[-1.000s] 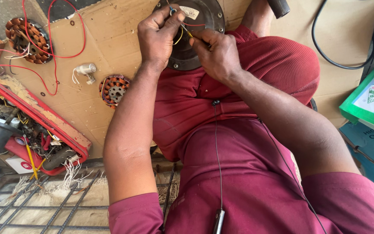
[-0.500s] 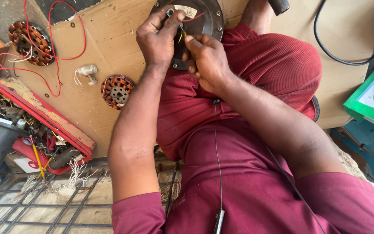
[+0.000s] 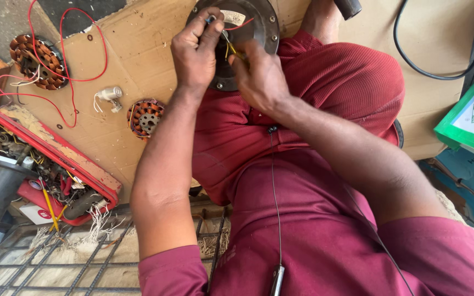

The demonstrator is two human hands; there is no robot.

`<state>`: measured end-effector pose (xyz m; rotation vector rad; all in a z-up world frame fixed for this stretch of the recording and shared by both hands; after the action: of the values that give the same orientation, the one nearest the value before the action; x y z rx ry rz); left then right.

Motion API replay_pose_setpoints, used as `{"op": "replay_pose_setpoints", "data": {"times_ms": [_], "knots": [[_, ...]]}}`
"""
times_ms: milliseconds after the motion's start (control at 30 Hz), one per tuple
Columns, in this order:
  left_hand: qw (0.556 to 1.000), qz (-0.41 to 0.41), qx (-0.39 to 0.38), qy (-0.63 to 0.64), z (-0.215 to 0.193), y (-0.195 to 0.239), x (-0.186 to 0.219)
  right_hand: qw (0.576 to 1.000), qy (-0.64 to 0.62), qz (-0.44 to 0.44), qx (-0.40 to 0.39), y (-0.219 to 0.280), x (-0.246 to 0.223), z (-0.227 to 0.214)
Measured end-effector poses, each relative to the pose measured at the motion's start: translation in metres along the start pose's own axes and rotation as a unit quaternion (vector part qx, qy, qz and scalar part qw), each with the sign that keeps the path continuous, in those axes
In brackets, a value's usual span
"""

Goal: The person sits cross-legged on the floor and uses a screwdriver to work on the wiring of a circular motor component. They tighten screws on the component and handle a small cylindrical capacitor, connecting wires to it.

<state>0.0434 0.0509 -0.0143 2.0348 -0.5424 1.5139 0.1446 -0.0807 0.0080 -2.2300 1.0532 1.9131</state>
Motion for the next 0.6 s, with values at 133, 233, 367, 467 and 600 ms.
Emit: {"op": "replay_pose_setpoints", "data": {"times_ms": [133,233,367,467,600], "knots": [[0.998,0.018,0.050,-0.036,0.000,0.003,0.001,0.912,-0.316,0.261,-0.021,0.006,0.024,0.024],[0.996,0.017,0.071,-0.048,0.001,0.004,0.003,0.818,-0.476,0.323,0.008,0.011,0.025,0.035],[0.993,0.023,0.096,-0.058,-0.002,0.004,0.008,0.889,-0.370,0.268,0.024,0.010,0.025,0.026],[0.993,0.026,0.105,-0.054,0.000,0.006,0.009,0.998,-0.017,-0.034,0.050,0.001,-0.001,-0.004],[0.991,0.010,0.128,-0.024,0.001,0.005,0.010,0.890,-0.356,0.282,-0.030,0.007,0.043,0.019]]}}
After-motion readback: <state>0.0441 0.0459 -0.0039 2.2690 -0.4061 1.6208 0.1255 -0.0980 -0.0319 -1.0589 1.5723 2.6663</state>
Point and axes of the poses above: each hand's wrist, its own y-axis away from the middle knuckle, its own z-axis out of the palm, x = y × z, the point moved 7 cm from there along -y, towards the middle knuckle
